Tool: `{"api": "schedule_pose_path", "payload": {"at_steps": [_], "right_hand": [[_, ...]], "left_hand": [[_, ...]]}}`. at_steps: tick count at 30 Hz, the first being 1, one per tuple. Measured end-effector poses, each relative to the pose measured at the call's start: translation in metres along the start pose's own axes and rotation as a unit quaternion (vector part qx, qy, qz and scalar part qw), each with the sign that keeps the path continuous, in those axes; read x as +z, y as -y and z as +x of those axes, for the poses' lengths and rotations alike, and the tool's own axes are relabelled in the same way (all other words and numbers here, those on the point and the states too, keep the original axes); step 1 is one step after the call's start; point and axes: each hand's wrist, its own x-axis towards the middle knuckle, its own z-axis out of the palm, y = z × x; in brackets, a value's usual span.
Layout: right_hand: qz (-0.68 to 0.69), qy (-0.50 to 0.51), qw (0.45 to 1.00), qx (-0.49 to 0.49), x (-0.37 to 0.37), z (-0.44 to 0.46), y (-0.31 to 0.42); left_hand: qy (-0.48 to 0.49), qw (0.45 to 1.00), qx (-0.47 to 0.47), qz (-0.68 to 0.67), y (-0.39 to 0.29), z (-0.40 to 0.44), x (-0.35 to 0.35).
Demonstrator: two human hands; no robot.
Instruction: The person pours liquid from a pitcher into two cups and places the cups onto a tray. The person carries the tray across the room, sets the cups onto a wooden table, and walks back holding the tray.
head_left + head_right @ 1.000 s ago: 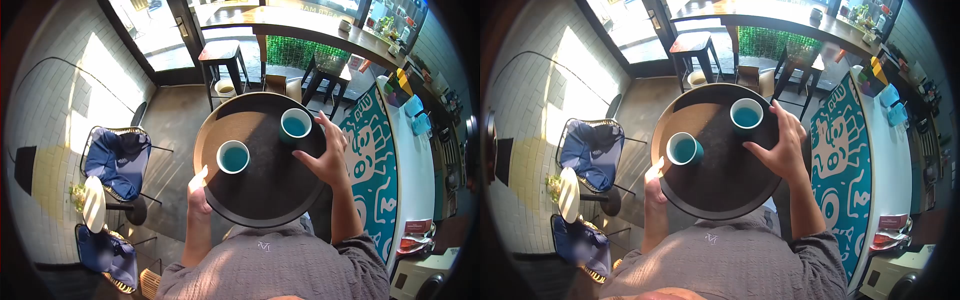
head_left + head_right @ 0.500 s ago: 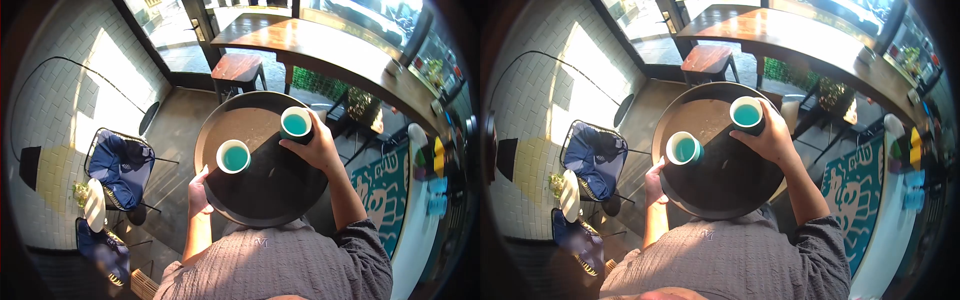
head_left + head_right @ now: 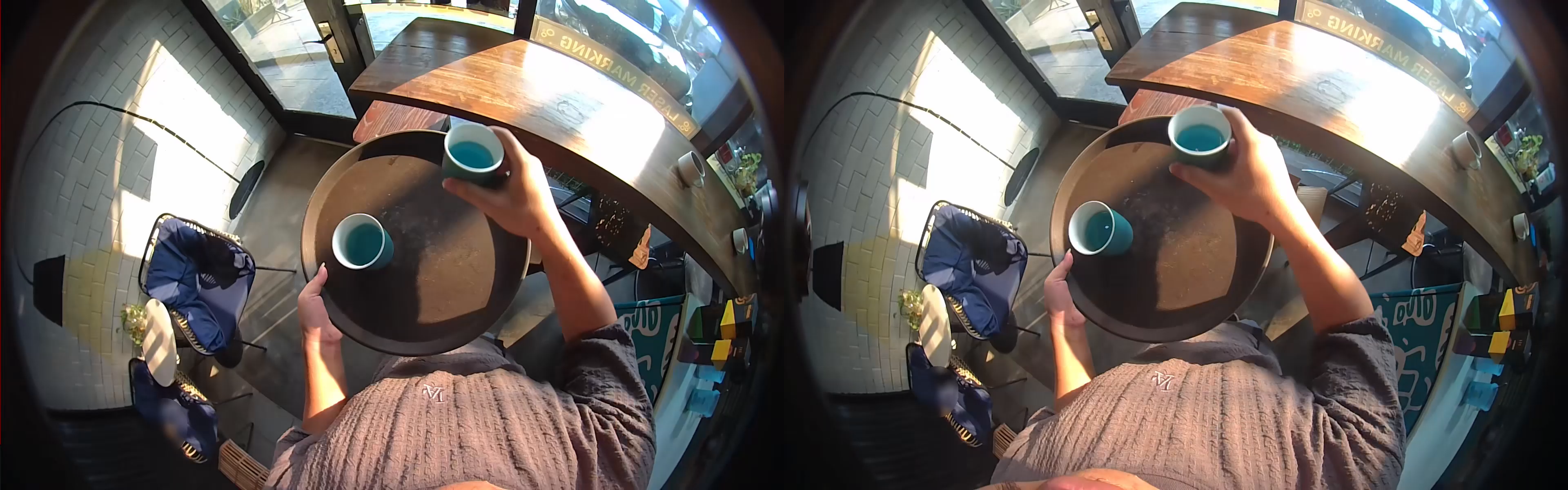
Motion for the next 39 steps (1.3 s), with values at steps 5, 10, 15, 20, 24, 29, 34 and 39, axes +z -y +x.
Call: {"api": "schedule_pose_path", "payload": {"at_steps": [5,10,15,20,24,29,34,39], "right_hand": [[0.082,-0.003,0.997,0.013,0.004,0.104,-0.001],[0.006,-0.078,0.997,-0.011,0.028,0.236,-0.079],[-0.140,-0.132,0.980,0.055,0.066,0.307,-0.120],[-0.145,-0.097,0.983,0.056,0.088,0.350,-0.164],[-0.113,-0.112,0.987,0.028,0.096,0.358,-0.184],[-0.101,-0.113,0.988,0.016,0.098,0.366,-0.196],[-0.103,-0.084,0.991,0.032,0.094,0.366,-0.196],[-0.074,-0.065,0.995,0.009,0.089,0.356,-0.194]], "left_hand": [[0.022,0.999,0.029,0.008,-0.040,0.057,-0.010],[0.036,0.998,0.022,-0.037,-0.088,0.104,-0.029],[0.087,0.994,0.040,-0.051,-0.123,0.128,-0.050],[0.082,0.992,0.070,-0.059,-0.135,0.132,-0.047],[0.119,0.986,0.046,-0.108,-0.134,0.126,-0.047],[0.033,0.991,0.117,-0.056,-0.126,0.125,-0.042],[0.053,0.990,0.095,-0.088,-0.115,0.127,-0.034],[0.034,0.991,0.094,-0.089,-0.104,0.120,-0.014]]}}
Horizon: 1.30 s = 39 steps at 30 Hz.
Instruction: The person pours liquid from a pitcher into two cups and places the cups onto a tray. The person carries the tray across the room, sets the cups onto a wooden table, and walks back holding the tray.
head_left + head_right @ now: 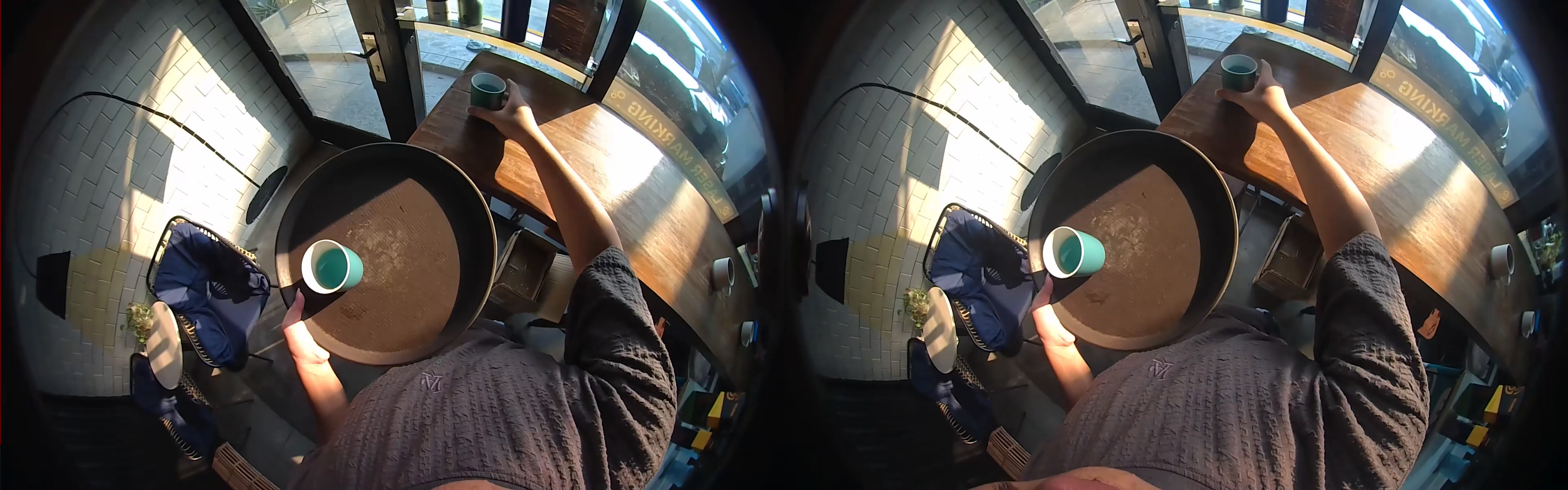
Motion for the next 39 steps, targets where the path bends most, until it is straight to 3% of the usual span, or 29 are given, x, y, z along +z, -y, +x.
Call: {"api": "schedule_pose_path", "payload": {"at_steps": [3,6,8,9,10,12,14,17,19,25,34,39], "right_hand": [[-0.117,-0.019,0.993,-0.010,-0.023,-0.012,0.013],[-0.051,-0.052,0.996,-0.053,-0.065,-0.062,0.051],[0.013,-0.013,0.996,-0.092,-0.082,-0.100,0.082],[0.038,0.019,0.991,-0.129,-0.088,-0.116,0.093],[0.063,0.049,0.983,-0.165,-0.093,-0.131,0.106],[0.099,0.163,0.961,-0.199,-0.107,-0.152,0.130],[0.136,0.260,0.931,-0.216,-0.112,-0.162,0.133],[0.132,0.359,0.902,-0.200,-0.121,-0.176,0.130],[0.136,0.367,0.898,-0.199,-0.126,-0.187,0.119],[0.141,0.311,0.927,-0.155,-0.150,-0.237,0.094],[0.131,0.188,0.972,-0.054,-0.189,-0.314,0.098],[0.105,0.085,0.990,0.037,-0.236,-0.332,0.110]], "left_hand": [[-0.041,0.997,0.042,0.055,0.008,-0.003,0.015],[0.087,0.995,-0.033,-0.021,0.020,-0.008,0.027],[0.071,0.996,-0.039,-0.036,0.035,-0.004,0.034],[0.126,0.988,-0.073,-0.057,0.039,-0.007,0.050],[0.053,0.998,-0.043,-0.013,0.046,-0.002,0.043],[0.020,0.997,-0.075,-0.004,0.055,-0.004,0.058],[-0.010,0.997,-0.079,0.017,0.066,-0.004,0.070],[0.028,0.990,-0.134,0.016,0.085,-0.012,0.101],[0.017,0.990,-0.138,0.018,0.106,-0.017,0.117],[0.073,0.984,-0.136,0.091,0.145,-0.025,0.134],[0.172,0.950,-0.257,0.049,0.172,-0.045,0.129],[0.130,0.949,-0.281,0.059,0.164,-0.057,0.090]]}}
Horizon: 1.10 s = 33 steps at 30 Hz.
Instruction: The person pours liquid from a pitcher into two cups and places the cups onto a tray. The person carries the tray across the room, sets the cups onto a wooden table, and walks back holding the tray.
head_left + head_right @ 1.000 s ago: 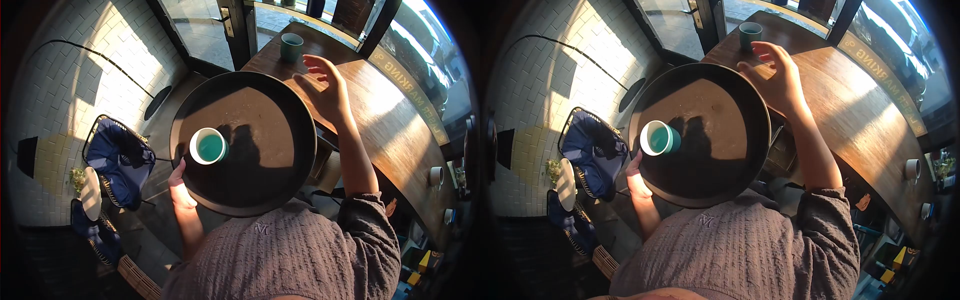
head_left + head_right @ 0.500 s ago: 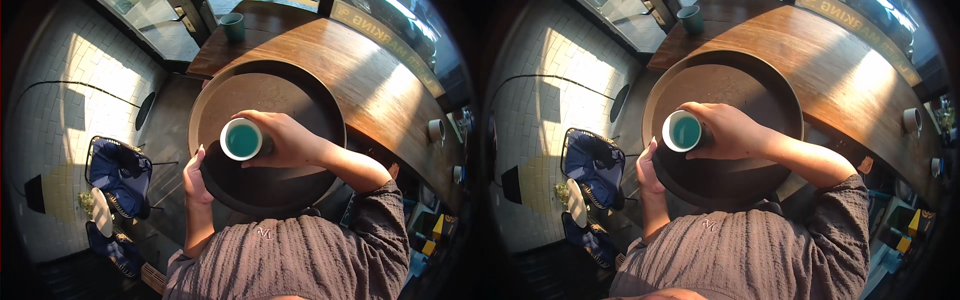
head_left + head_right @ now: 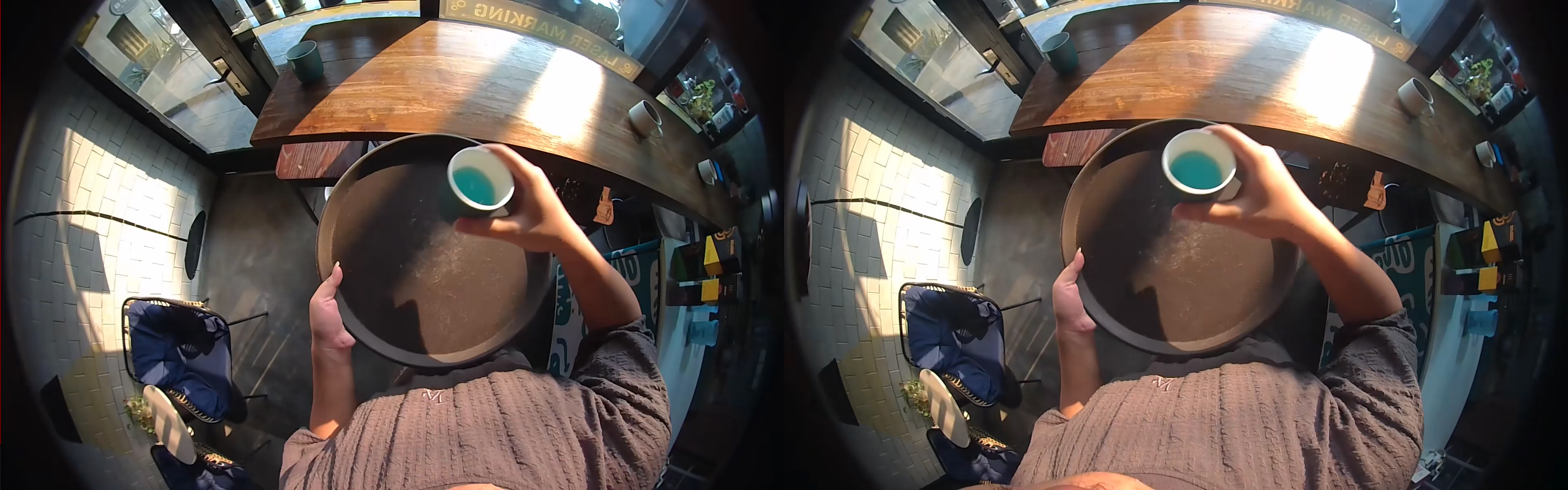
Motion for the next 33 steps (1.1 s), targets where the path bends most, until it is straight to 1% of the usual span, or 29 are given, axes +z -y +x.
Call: {"api": "schedule_pose_path", "payload": {"at_steps": [1,2,3,5,7,9,10,11,14,15,17,18,19,20,21,25,27,31,33], "right_hand": [[-0.020,-0.030,0.999,0.004,-0.011,-0.002,0.001],[-0.060,-0.051,0.997,0.008,-0.025,-0.001,0.004],[-0.040,-0.081,0.996,0.027,-0.036,-0.001,-0.002],[-0.012,-0.118,0.991,0.056,-0.062,0.005,-0.009],[-0.079,-0.145,0.982,0.088,-0.094,0.016,-0.037],[-0.098,-0.149,0.981,0.078,-0.121,0.027,-0.067],[-0.128,-0.177,0.972,0.084,-0.133,0.032,-0.092],[-0.157,-0.203,0.962,0.090,-0.145,0.039,-0.115],[-0.149,-0.212,0.960,0.105,-0.170,0.062,-0.159],[-0.158,-0.221,0.955,0.114,-0.176,0.070,-0.173],[-0.158,-0.210,0.958,0.112,-0.188,0.092,-0.193],[-0.188,-0.215,0.952,0.113,-0.192,0.101,-0.204],[-0.216,-0.220,0.944,0.117,-0.193,0.108,-0.211],[-0.232,-0.214,0.942,0.116,-0.194,0.115,-0.214],[-0.213,-0.194,0.950,0.119,-0.196,0.123,-0.217],[-0.226,-0.211,0.947,0.091,-0.196,0.142,-0.229],[-0.173,-0.210,0.959,0.077,-0.196,0.149,-0.237],[-0.168,-0.197,0.961,0.094,-0.195,0.152,-0.229],[-0.168,-0.194,0.962,0.093,-0.195,0.152,-0.229]], "left_hand": [[-0.019,1.000,0.016,0.014,0.002,-0.007,-0.007],[-0.008,1.000,0.026,0.013,0.003,-0.014,-0.014],[-0.008,1.000,0.025,0.006,0.007,-0.020,-0.017],[-0.065,0.996,0.055,0.034,0.011,-0.033,-0.022],[-0.060,0.996,0.053,0.037,0.012,-0.040,-0.038],[-0.061,0.995,0.070,0.037,0.013,-0.044,-0.045],[-0.084,0.991,0.094,0.048,0.015,-0.044,-0.050],[-0.082,0.991,0.098,0.050,0.015,-0.045,-0.052],[-0.119,0.978,0.151,0.075,0.020,-0.046,-0.042],[-0.122,0.977,0.158,0.074,0.023,-0.045,-0.039],[-0.158,0.968,0.183,0.061,0.031,-0.041,-0.036],[-0.190,0.959,0.201,0.064,0.036,-0.040,-0.033],[-0.195,0.957,0.202,0.068,0.039,-0.040,-0.033],[-0.201,0.957,0.203,0.055,0.042,-0.042,-0.035],[-0.206,0.956,0.204,0.042,0.047,-0.042,-0.033],[-0.231,0.944,0.229,0.056,0.063,-0.050,-0.011],[-0.225,0.944,0.238,0.048,0.070,-0.055,-0.007],[-0.239,0.938,0.248,0.050,0.083,-0.055,-0.006],[-0.269,0.922,0.269,0.066,0.089,-0.053,-0.001]]}}
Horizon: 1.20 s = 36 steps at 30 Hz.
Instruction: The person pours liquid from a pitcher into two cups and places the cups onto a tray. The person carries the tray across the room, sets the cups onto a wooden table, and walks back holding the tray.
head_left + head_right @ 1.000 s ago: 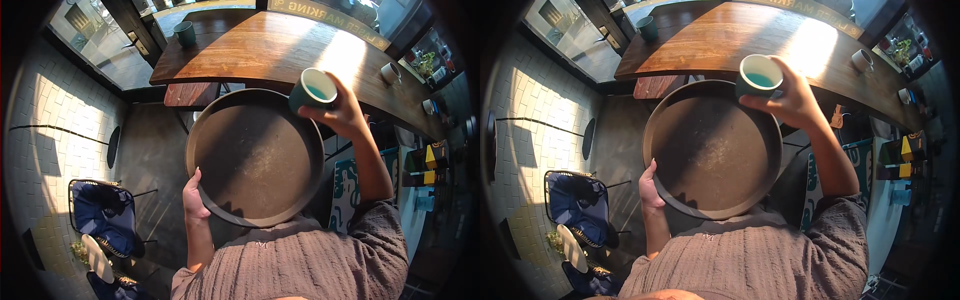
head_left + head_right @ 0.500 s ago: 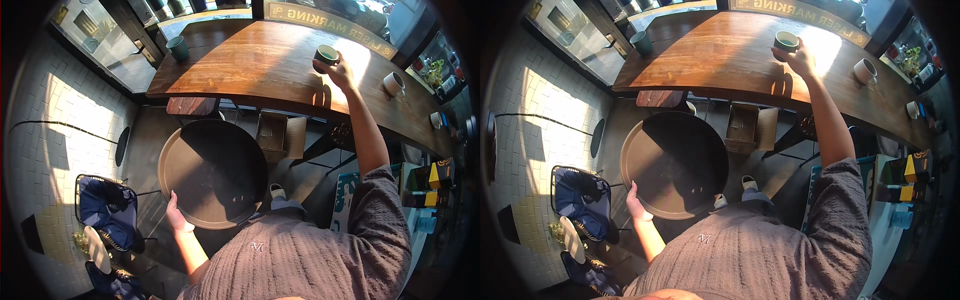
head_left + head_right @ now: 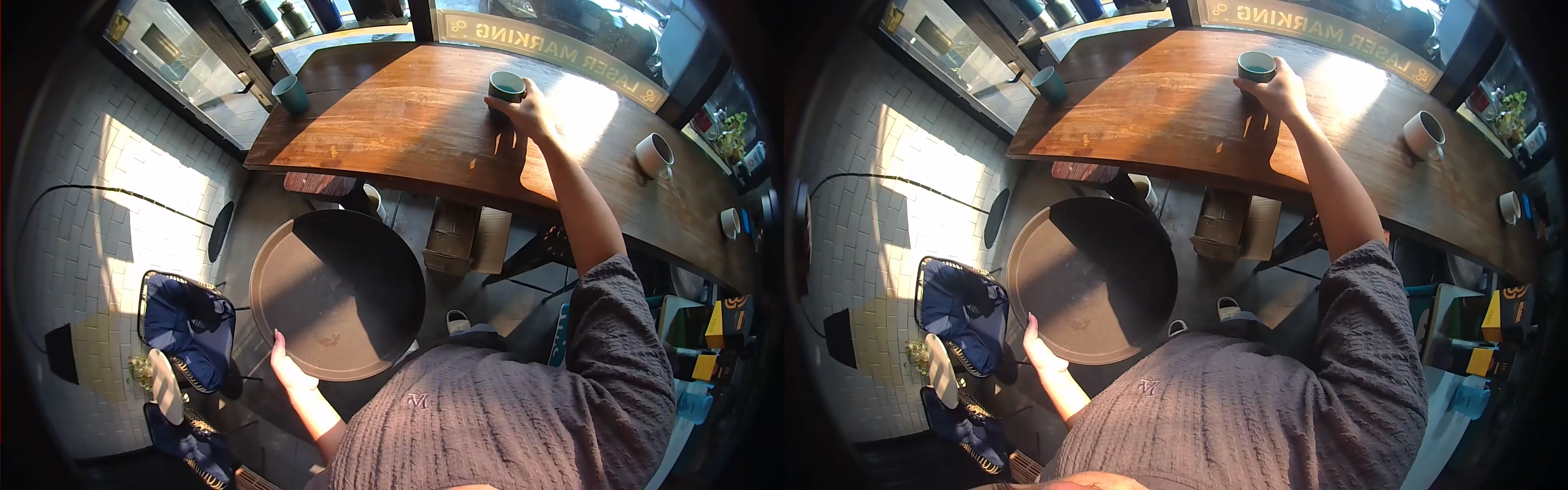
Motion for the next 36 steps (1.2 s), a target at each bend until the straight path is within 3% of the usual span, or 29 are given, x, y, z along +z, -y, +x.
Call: {"api": "schedule_pose_path", "payload": {"at_steps": [12,16,17,18,19,20,22,24,25,26,28,31,34,36], "right_hand": [[0.014,0.027,1.000,-0.003,0.011,0.006,0.000],[0.004,0.016,1.000,0.008,0.008,-0.004,0.011],[-0.061,0.035,0.997,0.014,0.004,-0.003,0.014],[-0.150,-0.015,0.988,-0.030,0.005,-0.006,0.010],[-0.111,-0.071,0.989,-0.068,0.010,-0.006,-0.009],[-0.059,-0.041,0.997,-0.022,-0.013,-0.035,0.031],[0.040,-0.110,0.988,-0.104,-0.019,-0.086,0.071],[0.142,-0.063,0.974,-0.165,-0.006,-0.137,0.094],[0.193,-0.005,0.962,-0.195,0.007,-0.159,0.093],[0.222,0.082,0.957,-0.169,0.023,-0.182,0.089],[0.231,0.225,0.943,-0.080,0.058,-0.232,0.084],[0.269,0.397,0.873,0.088,0.119,-0.315,0.061],[0.268,0.441,0.841,0.162,0.148,-0.382,0.079],[0.382,0.357,0.820,0.235,0.168,-0.424,0.101]], "left_hand": [[-0.085,0.996,-0.003,0.020,0.032,-0.028,0.037],[-0.056,0.998,0.001,-0.010,0.046,-0.039,0.039],[-0.060,0.998,-0.005,-0.013,0.049,-0.041,0.035],[-0.076,0.997,0.001,-0.029,0.052,-0.044,0.032],[-0.085,0.996,-0.003,-0.026,0.055,-0.048,0.029],[-0.096,0.995,-0.006,-0.026,0.057,-0.052,0.026],[-0.065,0.995,-0.028,-0.074,0.053,-0.067,0.019],[-0.031,0.991,-0.040,-0.123,0.056,-0.075,-0.005],[-0.127,0.988,0.002,-0.092,0.060,-0.079,-0.013],[-0.221,0.973,0.038,-0.059,0.063,-0.083,-0.018],[-0.148,0.979,0.045,-0.134,0.055,-0.102,-0.026],[-0.196,0.966,0.090,-0.140,0.068,-0.126,-0.080],[-0.277,0.936,0.196,-0.096,0.074,-0.172,-0.123],[-0.185,0.932,0.275,-0.149,0.088,-0.210,-0.176]]}}
